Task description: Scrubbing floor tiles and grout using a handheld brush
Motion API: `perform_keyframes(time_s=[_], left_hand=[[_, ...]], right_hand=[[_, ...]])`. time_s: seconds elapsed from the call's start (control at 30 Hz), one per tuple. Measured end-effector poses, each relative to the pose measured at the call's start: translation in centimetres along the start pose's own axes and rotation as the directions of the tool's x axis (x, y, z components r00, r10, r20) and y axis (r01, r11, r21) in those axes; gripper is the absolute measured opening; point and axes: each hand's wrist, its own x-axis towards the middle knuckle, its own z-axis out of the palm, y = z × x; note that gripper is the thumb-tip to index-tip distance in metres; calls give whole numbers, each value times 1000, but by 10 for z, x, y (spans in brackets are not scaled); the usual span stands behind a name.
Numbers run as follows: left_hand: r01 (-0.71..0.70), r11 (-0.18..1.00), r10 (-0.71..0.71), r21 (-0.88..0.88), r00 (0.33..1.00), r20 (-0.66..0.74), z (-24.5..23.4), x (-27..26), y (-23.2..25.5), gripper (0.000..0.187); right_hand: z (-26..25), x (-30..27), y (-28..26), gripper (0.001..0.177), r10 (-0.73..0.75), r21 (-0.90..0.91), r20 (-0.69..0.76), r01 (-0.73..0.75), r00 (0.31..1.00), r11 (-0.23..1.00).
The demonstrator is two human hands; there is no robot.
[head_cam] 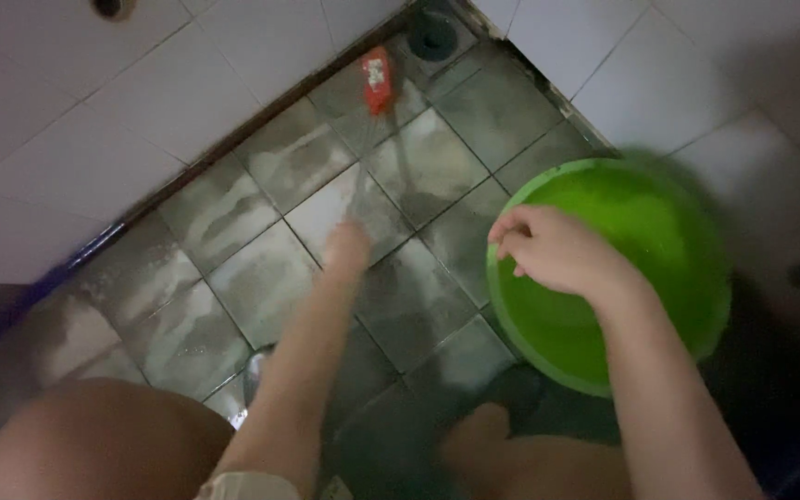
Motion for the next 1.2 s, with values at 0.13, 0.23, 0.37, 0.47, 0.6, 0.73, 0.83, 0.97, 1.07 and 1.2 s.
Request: perform_keyframes(time_s=[0.13,0.23,0.37,0.47,0.6,0.73,0.83,0.97,1.07,1.2], left_hand=[[-22,999,31,-39,965,261,7,-38,35,53],[-99,994,76,47,933,352,-25,-62,35,59],[16,906,109,422,957,-270,-18,-23,13,21],[9,969,31,247,987,-157,-58,16,11,13],[22,987,-25,161,1000,16,-106,-38,72,19],[-66,961,31,268,991,134,-135,-102,103,17],[-24,958,-2,285,996,90,-152,-121,94,22],[78,954,-69,288,997,-44,-122,-17,77,20],[73,990,-71,124,997,-20,-128,-15,83,24],[-165,903,100,398,979,178,-117,-60,78,48]], right_hand=[[7,12,3,31,-26,16,-4,26,1000,1000],[11,19,3,30,-53,15,-2,53,999,998],[13,16,2,32,-43,12,3,43,999,999],[11,14,6,33,-43,-7,-9,43,999,999],[7,3,-2,36,-3,-25,-7,3,1000,1000],[8,0,-2,37,24,-30,12,-24,1000,999],[8,7,7,37,14,-16,20,-14,1000,1000],[4,-5,-1,39,45,16,32,-46,998,999],[4,-1,6,38,37,0,33,-37,999,999],[3,-3,9,38,50,3,25,-50,998,999]])
